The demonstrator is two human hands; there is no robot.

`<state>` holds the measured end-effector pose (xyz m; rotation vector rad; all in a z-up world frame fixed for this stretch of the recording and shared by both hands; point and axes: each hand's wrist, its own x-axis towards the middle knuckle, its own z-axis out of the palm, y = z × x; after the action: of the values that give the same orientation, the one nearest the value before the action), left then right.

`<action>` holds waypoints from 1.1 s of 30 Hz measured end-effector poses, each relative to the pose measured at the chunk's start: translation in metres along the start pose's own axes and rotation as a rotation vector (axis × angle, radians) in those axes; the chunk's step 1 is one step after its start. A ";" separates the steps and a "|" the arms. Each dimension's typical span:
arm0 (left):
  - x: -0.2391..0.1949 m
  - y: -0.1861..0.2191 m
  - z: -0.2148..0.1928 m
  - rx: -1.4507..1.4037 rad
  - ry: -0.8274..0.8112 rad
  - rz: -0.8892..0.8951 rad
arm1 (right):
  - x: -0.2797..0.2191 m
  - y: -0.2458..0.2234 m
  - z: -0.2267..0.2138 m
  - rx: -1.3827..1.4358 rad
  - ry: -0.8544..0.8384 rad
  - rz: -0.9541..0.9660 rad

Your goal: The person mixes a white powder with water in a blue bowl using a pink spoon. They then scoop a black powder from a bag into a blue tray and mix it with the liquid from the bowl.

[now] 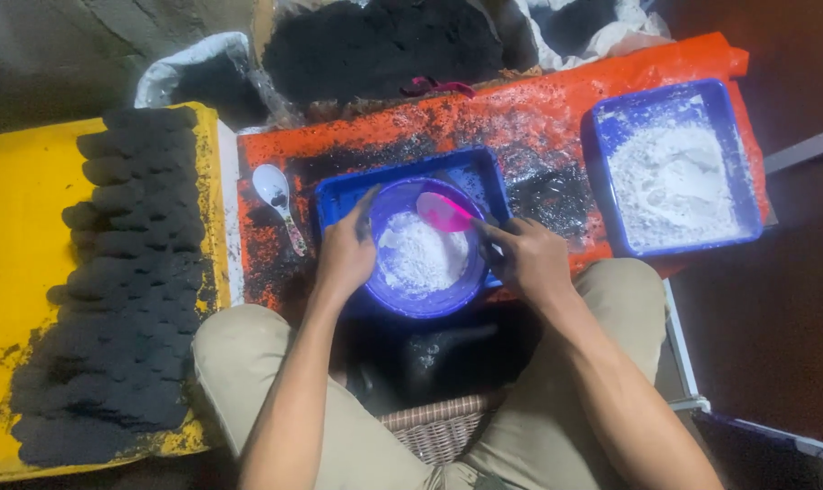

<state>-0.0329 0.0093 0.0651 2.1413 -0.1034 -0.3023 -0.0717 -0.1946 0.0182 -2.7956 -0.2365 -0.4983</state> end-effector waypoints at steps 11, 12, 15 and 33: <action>-0.004 -0.009 -0.005 0.117 -0.077 -0.072 | -0.005 -0.001 0.000 -0.053 -0.032 0.005; -0.003 -0.012 -0.005 0.147 -0.106 -0.101 | -0.006 0.002 0.005 -0.078 -0.034 -0.012; -0.005 -0.013 -0.004 0.139 -0.105 -0.098 | -0.011 0.004 0.009 -0.087 -0.064 -0.007; -0.002 -0.015 -0.004 0.186 -0.128 -0.180 | -0.067 0.052 -0.039 0.041 0.182 0.034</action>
<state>-0.0346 0.0212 0.0556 2.3196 -0.0125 -0.5538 -0.1348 -0.2630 0.0156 -2.6885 -0.1578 -0.7255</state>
